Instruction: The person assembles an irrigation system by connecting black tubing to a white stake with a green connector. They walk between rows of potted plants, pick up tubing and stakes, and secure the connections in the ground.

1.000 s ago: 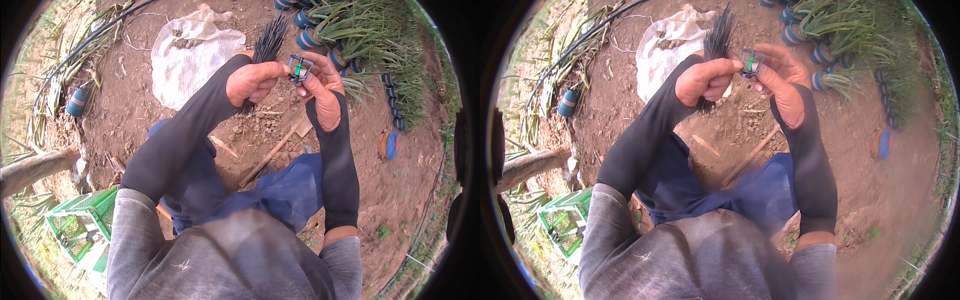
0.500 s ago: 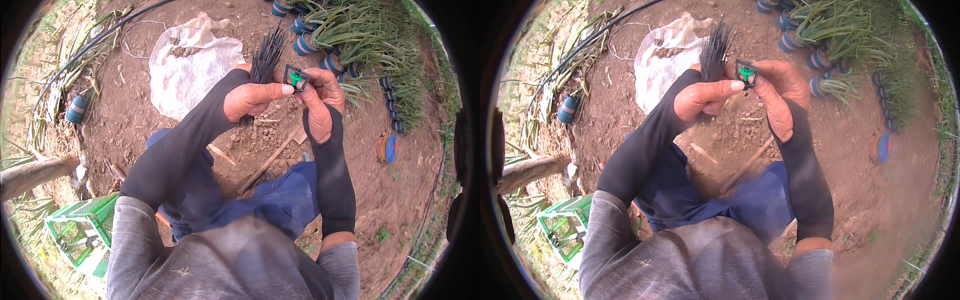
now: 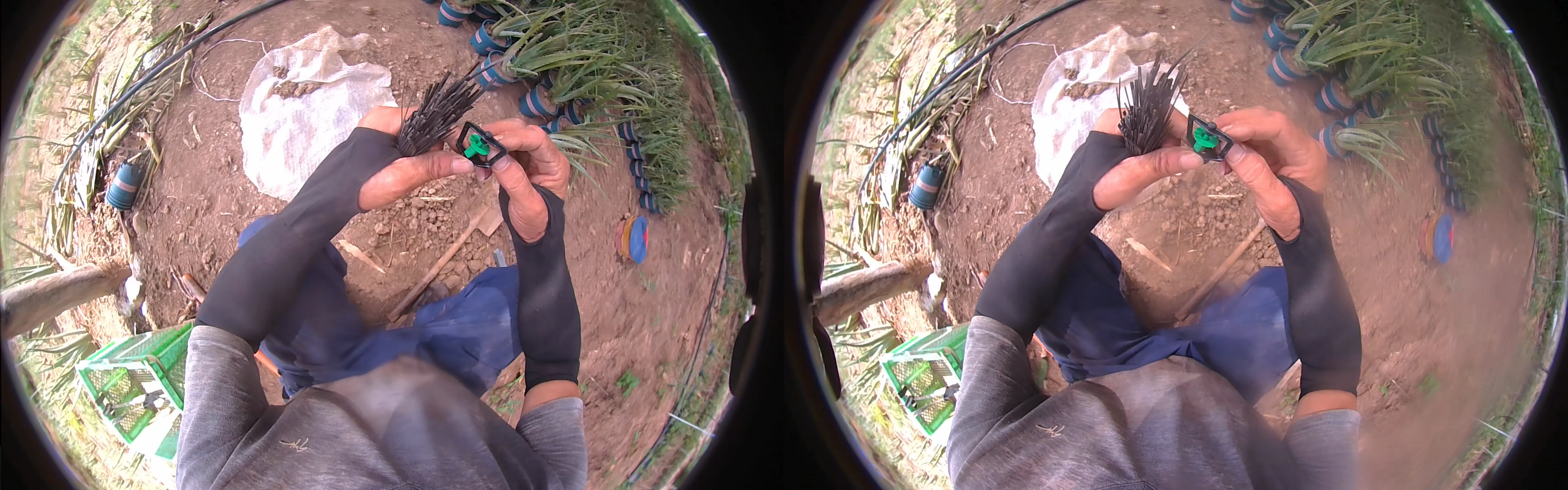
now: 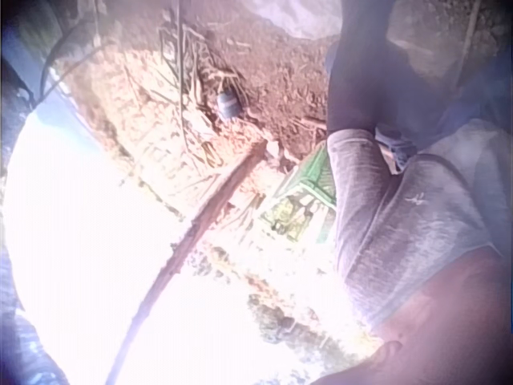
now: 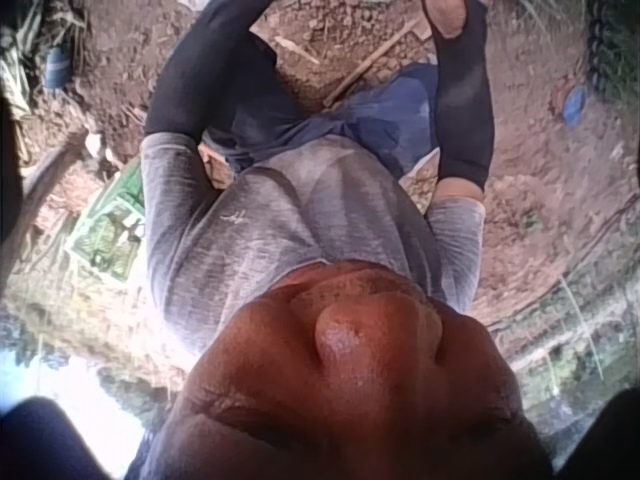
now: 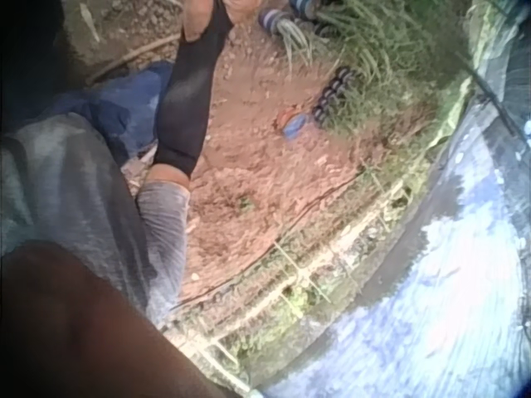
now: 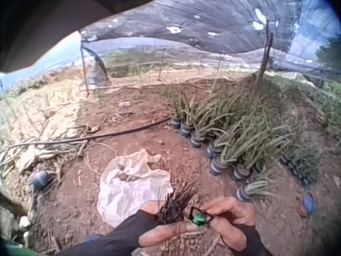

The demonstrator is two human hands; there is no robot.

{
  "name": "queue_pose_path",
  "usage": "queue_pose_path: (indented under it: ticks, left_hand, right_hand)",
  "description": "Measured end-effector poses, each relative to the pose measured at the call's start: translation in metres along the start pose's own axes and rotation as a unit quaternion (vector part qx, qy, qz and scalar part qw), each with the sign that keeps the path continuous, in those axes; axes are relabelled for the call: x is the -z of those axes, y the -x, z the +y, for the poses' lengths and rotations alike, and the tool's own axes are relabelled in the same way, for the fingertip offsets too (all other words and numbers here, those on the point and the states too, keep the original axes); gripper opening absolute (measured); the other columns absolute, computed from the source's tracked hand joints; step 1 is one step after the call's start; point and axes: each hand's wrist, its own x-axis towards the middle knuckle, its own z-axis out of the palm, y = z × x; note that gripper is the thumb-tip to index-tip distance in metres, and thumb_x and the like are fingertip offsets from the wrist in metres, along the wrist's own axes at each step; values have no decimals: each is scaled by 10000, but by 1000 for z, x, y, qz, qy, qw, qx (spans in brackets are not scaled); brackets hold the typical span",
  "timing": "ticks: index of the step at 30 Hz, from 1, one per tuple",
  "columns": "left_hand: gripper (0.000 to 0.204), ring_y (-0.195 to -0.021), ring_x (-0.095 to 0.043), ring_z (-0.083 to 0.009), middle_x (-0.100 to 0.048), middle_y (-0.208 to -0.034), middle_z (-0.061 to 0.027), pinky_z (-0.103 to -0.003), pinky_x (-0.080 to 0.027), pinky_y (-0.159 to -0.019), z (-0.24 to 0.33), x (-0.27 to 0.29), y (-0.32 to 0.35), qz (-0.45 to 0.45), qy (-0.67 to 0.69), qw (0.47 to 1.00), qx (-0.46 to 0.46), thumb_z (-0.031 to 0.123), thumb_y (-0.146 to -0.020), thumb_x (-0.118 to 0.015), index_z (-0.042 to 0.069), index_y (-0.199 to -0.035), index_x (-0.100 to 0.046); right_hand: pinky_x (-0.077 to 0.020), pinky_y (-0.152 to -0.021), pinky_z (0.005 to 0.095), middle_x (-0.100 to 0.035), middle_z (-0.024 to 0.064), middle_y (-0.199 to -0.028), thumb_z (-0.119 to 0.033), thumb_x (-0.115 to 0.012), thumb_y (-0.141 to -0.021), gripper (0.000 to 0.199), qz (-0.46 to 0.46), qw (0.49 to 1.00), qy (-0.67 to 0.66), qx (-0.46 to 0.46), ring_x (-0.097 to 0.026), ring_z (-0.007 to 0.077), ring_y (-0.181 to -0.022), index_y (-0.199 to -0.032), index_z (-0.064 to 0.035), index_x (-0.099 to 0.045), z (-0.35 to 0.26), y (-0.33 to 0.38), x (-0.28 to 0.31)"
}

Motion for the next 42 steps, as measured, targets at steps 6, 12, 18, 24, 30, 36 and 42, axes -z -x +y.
queue_pose_path:
  ticks: [6, 12, 18, 24, 30, 36, 42]
  left_hand:
    - [214, -603, -495, -63, -594, -656, -7, -254, -413, -548, 5, 1, 1, 10, -31, 999, 39, 209, -790, -708, 25, -892, -667]
    - [232, -584, -490, -69, -577, -631, -15, -257, -411, -538, 3, 1, 1, 11, -71, 997, 36, 227, -771, -730, 40, -892, -668]
    - [256, -555, -477, -72, -549, -596, -6, -258, -406, -518, 0, -3, 3, 28, -66, 997, 31, 243, -741, -759, 46, -868, -657]
    - [262, -548, -478, -74, -541, -593, 1, -262, -410, -514, 2, -5, 7, 34, -91, 995, 22, 243, -725, -769, 52, -850, -640]
    - [281, -598, -533, -80, -599, -653, -24, -260, -445, -565, 4, -12, 9, 65, -100, 993, 25, 236, -741, -746, 52, -924, -639]
    - [290, -598, -583, -129, -617, -659, -63, -287, -463, -569, 2, -11, 8, 89, -173, 981, -13, 247, -730, -725, 57, -925, -624]
    - [270, -562, -594, -184, -604, -628, -83, -313, -466, -547, -2, -16, 8, 93, -208, 974, 5, 269, -730, -713, 57, -849, -596]
  right_hand:
    - [-472, -764, 277, -613, 95, -998, -101, -637, -844, 236, 27, 998, 6, -59, -581, 136, -839, -1042, -1, -558, -12, -1, -10]
    - [-458, -801, 268, -628, 70, -968, -81, -653, -831, 254, 73, 993, 30, -91, -584, 125, -882, -1050, 5, -558, -11, 1, -17]
    - [-456, -795, 255, -639, 63, -949, -62, -652, -827, 200, 52, 992, 10, -112, -588, 118, -877, -1008, 3, -597, -14, 0, -15]
    - [-453, -800, 251, -638, 51, -950, -43, -644, -829, 196, 35, 995, 8, -95, -586, 111, -874, -1018, 0, -616, -15, 0, -10]
    - [-447, -825, 258, -619, 54, -973, -18, -655, -813, 200, 9, 998, 23, -59, -574, 122, -910, -1010, -1, -625, -11, -1, -5]
    - [-450, -834, 266, -611, 56, -987, -2, -669, -798, 198, 42, 996, 0, -78, -573, 130, -920, -993, -8, -638, -13, 0, -8]
    - [-455, -835, 266, -608, 60, -995, 1, -668, -798, 195, 18, 998, 28, -62, -573, 134, -929, -991, -8, -642, -11, -1, -2]
